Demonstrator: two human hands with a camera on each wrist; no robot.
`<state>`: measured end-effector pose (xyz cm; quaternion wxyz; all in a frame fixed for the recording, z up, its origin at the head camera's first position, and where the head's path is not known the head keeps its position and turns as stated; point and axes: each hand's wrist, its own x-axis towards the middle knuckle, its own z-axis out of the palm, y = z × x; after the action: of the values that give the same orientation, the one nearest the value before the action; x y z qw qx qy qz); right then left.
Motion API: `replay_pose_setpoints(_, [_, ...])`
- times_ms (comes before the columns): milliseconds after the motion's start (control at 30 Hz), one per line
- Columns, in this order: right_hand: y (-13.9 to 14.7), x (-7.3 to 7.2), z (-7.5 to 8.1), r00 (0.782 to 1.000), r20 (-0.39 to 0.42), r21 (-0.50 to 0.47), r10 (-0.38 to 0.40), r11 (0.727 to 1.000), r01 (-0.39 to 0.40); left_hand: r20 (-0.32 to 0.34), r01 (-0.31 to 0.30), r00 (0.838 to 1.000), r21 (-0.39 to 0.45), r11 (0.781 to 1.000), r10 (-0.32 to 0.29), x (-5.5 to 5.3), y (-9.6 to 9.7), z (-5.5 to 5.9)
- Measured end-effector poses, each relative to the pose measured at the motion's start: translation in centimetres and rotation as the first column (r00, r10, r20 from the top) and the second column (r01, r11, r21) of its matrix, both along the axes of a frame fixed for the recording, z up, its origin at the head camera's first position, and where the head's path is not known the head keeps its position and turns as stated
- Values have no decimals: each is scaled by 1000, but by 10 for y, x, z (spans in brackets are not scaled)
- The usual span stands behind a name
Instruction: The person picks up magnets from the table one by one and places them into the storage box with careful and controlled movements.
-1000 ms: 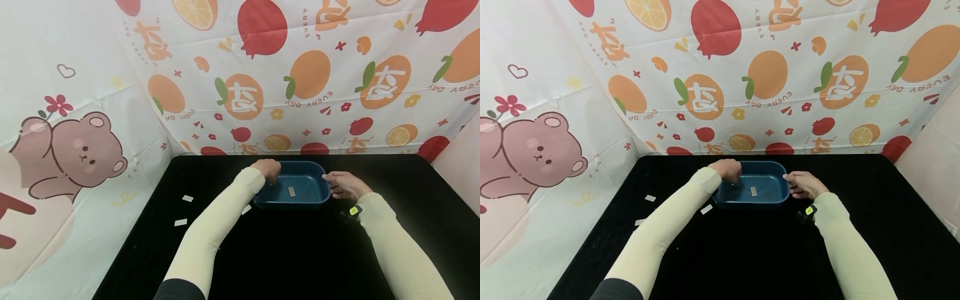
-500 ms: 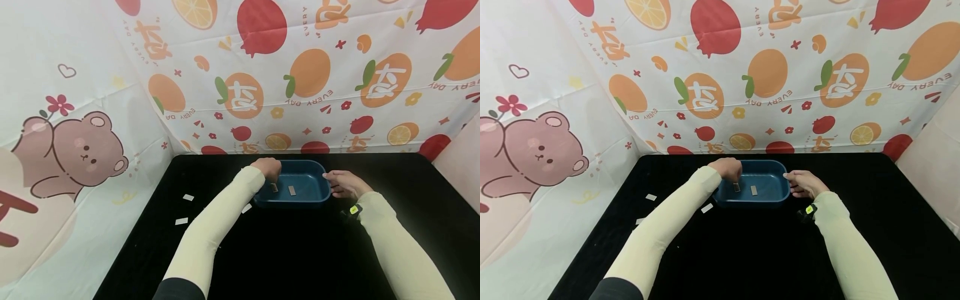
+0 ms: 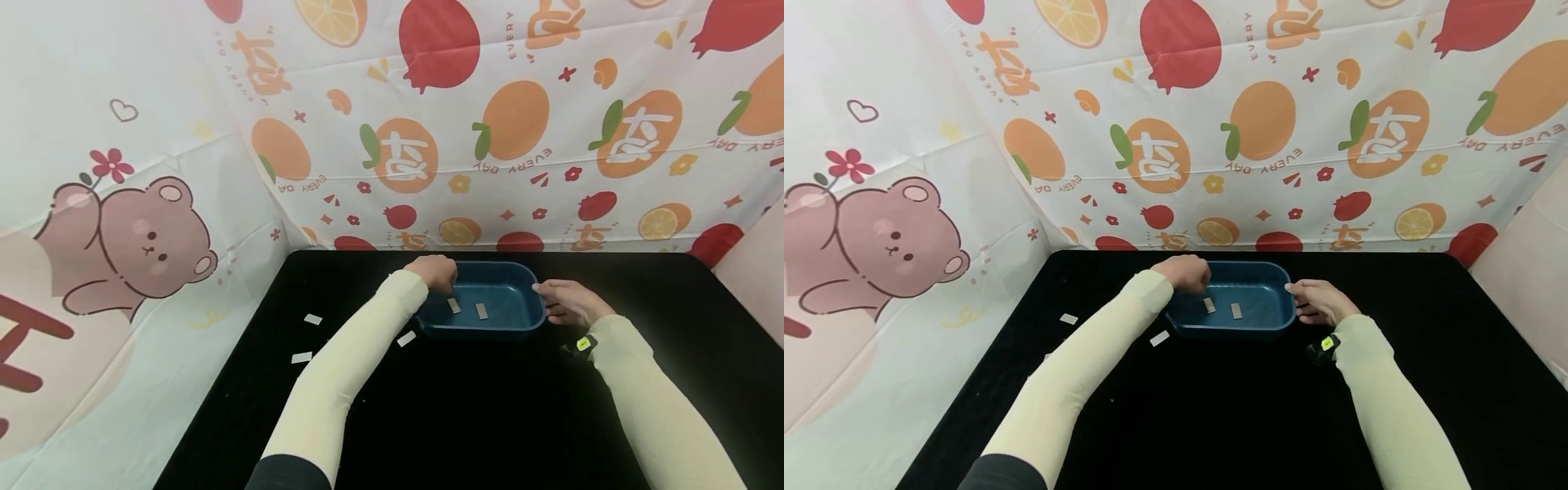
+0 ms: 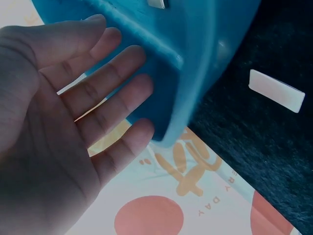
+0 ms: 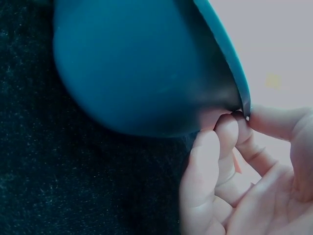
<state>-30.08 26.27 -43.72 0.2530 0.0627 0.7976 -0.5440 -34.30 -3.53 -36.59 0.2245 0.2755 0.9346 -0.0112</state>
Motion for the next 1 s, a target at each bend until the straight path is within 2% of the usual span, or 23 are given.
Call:
replay_pose_setpoints(300, [1, -1, 0, 1000, 9, 0, -2, 1000, 2, -39, -5, 999, 13, 1000, 5, -2, -6, 2])
replay_pose_setpoints(467, [1, -1, 0, 1000, 9, -5, 3, 1000, -3, -71, 14, 997, 62, 998, -9, 0, -11, 7])
replay_pose_setpoints(667, [-1, 0, 0, 1000, 6, 2, -6, 1000, 6, -126, 3, 992, 110, 994, 11, 2, -20, 13])
replay_pose_setpoints(1000, [-2, 2, 1, 1000, 9, 4, -5, 1000, 5, -165, 1, 986, 104, 995, 17, 5, -32, 16])
